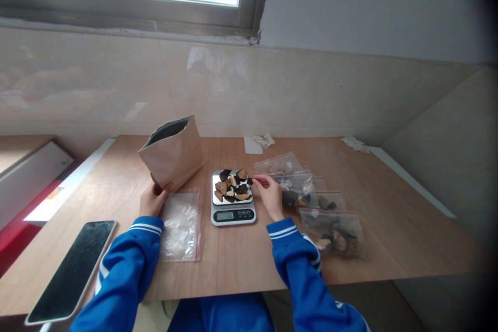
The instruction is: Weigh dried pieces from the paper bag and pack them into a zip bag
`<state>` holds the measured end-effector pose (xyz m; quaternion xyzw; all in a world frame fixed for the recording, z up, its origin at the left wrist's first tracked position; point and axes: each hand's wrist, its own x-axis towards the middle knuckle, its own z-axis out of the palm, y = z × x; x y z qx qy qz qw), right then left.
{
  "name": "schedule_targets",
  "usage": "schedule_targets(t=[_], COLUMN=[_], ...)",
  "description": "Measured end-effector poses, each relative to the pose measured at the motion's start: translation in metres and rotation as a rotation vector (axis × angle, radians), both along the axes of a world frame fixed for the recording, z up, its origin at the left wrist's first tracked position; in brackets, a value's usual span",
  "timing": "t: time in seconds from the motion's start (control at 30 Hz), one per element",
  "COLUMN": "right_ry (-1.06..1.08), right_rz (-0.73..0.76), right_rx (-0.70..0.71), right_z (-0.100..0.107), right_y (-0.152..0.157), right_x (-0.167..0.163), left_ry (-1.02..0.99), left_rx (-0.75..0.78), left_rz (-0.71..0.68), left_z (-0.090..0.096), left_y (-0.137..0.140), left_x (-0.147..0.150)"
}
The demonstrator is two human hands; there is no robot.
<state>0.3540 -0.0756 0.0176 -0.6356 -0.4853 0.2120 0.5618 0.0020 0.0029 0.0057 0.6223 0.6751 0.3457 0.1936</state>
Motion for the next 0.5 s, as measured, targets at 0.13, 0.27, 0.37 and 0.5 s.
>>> schedule_targets(t=[0.13,0.27,0.37,0.5], right_ry=[-0.086,-0.104,-0.129,-0.111], right_rz=[0.052,0.042,-0.002,0.016], right_rx=[0.014,0.025,0.025,-0.094], right_z=[-0.007,-0.006,-0.012,-0.035], right_y=[0.005,-0.013,-0.046,-0.102], right_x=[-0.006,0.000,0.010,0.022], left_ry=[0.002,0.004,0.016,0.023], left_rx=[0.020,0.042,0.050,0.045], left_rz=[-0.003,-0.012,-0.011,-0.011], left_z=[0.000,-0.002,-0.002,-0.004], left_y=[0.000,0.000,0.000,0.001], left_x=[0.000,-0.001,-0.002,-0.002])
